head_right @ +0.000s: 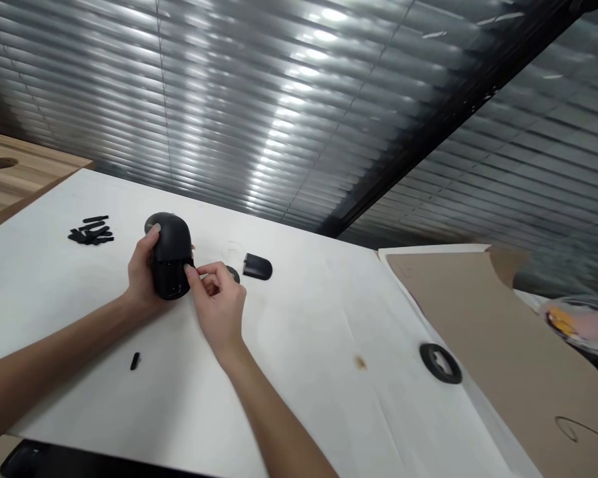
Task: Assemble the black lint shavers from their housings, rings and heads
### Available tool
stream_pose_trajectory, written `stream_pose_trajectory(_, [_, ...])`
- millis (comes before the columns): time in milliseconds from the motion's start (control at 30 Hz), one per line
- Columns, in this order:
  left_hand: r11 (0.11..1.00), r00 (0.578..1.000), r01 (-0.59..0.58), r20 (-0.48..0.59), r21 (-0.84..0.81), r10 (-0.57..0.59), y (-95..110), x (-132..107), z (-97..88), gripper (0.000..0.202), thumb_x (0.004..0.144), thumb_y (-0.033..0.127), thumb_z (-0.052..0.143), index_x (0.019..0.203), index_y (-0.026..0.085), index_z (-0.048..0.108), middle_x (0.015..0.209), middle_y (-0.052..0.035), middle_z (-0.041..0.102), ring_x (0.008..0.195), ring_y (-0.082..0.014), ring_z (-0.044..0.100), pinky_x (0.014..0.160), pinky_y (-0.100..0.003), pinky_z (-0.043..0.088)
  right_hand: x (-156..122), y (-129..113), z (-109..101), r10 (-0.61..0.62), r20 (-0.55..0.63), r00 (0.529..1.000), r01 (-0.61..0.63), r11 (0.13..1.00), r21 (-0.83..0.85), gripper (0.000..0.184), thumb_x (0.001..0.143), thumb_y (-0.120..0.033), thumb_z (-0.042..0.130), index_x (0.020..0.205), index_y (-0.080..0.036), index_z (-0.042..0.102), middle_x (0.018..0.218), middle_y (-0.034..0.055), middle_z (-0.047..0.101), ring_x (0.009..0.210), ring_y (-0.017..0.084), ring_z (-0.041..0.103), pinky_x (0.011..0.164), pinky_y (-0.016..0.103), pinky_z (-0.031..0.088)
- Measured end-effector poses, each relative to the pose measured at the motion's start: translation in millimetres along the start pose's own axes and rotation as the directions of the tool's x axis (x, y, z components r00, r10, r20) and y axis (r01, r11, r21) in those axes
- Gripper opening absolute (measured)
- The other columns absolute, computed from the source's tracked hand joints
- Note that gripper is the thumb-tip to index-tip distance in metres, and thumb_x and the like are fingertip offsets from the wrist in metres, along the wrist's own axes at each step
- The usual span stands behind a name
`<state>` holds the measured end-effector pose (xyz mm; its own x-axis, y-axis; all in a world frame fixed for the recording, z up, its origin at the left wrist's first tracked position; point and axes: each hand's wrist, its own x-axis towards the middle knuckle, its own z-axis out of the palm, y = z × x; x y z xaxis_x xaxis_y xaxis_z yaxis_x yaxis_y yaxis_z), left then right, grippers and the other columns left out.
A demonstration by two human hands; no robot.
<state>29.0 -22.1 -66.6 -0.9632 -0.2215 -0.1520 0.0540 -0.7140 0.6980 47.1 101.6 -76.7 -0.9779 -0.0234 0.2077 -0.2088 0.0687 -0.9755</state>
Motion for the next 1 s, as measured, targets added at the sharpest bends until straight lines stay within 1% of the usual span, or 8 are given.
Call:
stream_pose_trajectory(167, [0.999,0.998,0.038,0.046,0.022,-0.039,1.0,0.2,-2.9,0.054,0.072,0.064,0.084,0.093,0.019,0.064,0.077,-0.0025,0.068,0.059,-0.0161,0.063,0.053,-0.026,0.051,0.0,-4.0,-2.8,0.101,0.132,0.986,-0.114,0.989,0.098,0.037,0.09,-0.044,0.08,0.074,-0.023,0.054,0.052,-0.0058,0.058,0.047,0.012,0.054,0.049,0.024,0.042])
stream_pose_trajectory(233, [0.997,0.995,0.068,0.067,0.029,-0.07,2.1,1.1,-4.3,0.052,0.074,0.064,0.082,0.092,0.019,0.065,0.078,-0.0037,0.069,0.057,-0.0162,0.062,0.051,-0.027,0.05,-1.7,-6.4,-3.4,0.105,0.169,0.98,-0.124,0.987,0.107,0.038,0.091,-0.042,0.08,0.072,-0.023,0.053,0.052,-0.0056,0.059,0.046,0.012,0.056,0.047,0.024,0.042])
stream_pose_trajectory(333, [0.996,0.988,0.082,0.128,0.017,-0.083,4.7,2.7,-5.6,0.049,0.076,0.062,0.08,0.093,0.018,0.069,0.08,-0.0058,0.071,0.06,-0.0179,0.065,0.052,-0.027,0.052,-6.2,-10.9,-2.7,0.095,0.169,0.981,-0.113,0.989,0.1,0.039,0.091,-0.039,0.081,0.071,-0.023,0.051,0.051,-0.006,0.059,0.045,0.011,0.056,0.046,0.023,0.043])
stream_pose_trajectory(433, [0.992,0.965,0.126,0.234,-0.025,-0.116,8.0,3.3,-5.5,0.049,0.078,0.06,0.078,0.104,0.019,0.072,0.079,-0.0046,0.069,0.064,-0.0197,0.067,0.055,-0.029,0.055,-11.7,-15.5,-0.3,0.108,0.165,0.98,-0.127,0.986,0.105,0.039,0.09,-0.037,0.083,0.072,-0.024,0.051,0.051,-0.0062,0.059,0.044,0.012,0.057,0.047,0.023,0.045])
stream_pose_trajectory(533, [0.983,0.946,0.172,0.287,-0.056,-0.149,10.8,2.4,-4.7,0.055,0.078,0.057,0.078,0.119,0.021,0.071,0.081,-0.0036,0.07,0.067,-0.0199,0.068,0.059,-0.03,0.057,-16.0,-18.7,2.7,0.128,0.18,0.975,-0.152,0.98,0.129,0.04,0.089,-0.037,0.083,0.071,-0.024,0.05,0.05,-0.0062,0.059,0.044,0.012,0.057,0.046,0.023,0.044])
stream_pose_trajectory(733, [0.975,0.937,0.211,0.299,-0.064,-0.183,13.6,1.2,-3.5,0.054,0.08,0.057,0.075,0.121,0.022,0.071,0.081,-0.0031,0.07,0.066,-0.0198,0.067,0.059,-0.03,0.057,-13.6,-21.2,4.6,0.152,0.168,0.974,-0.182,0.967,0.181,0.041,0.084,-0.038,0.086,0.073,-0.024,0.048,0.051,-0.0087,0.055,0.044,0.009,0.05,0.047,0.022,0.041])
stream_pose_trajectory(833, [0.972,0.94,0.223,0.28,-0.074,-0.194,14.9,0.5,-1.6,0.052,0.079,0.057,0.075,0.117,0.022,0.072,0.079,-0.0028,0.068,0.063,-0.0189,0.066,0.055,-0.028,0.054,-10.5,-20.5,1.3,0.15,0.232,0.961,-0.202,0.955,0.219,0.039,0.085,-0.044,0.083,0.083,-0.025,0.049,0.052,-0.0098,0.055,0.045,0.01,0.051,0.047,0.023,0.042])
stream_pose_trajectory(1000, [0.97,0.936,0.234,0.283,-0.064,-0.207,16.1,-1.3,0.8,0.052,0.079,0.059,0.076,0.114,0.021,0.073,0.075,-0.0038,0.067,0.06,-0.0204,0.064,0.051,-0.03,0.051,-8.2,-15.7,-4.2,0.075,0.33,0.941,-0.166,0.952,0.256,0.03,0.093,-0.047,0.069,0.093,-0.027,0.047,0.058,-0.0095,0.057,0.048,0.011,0.053,0.048,0.023,0.042])
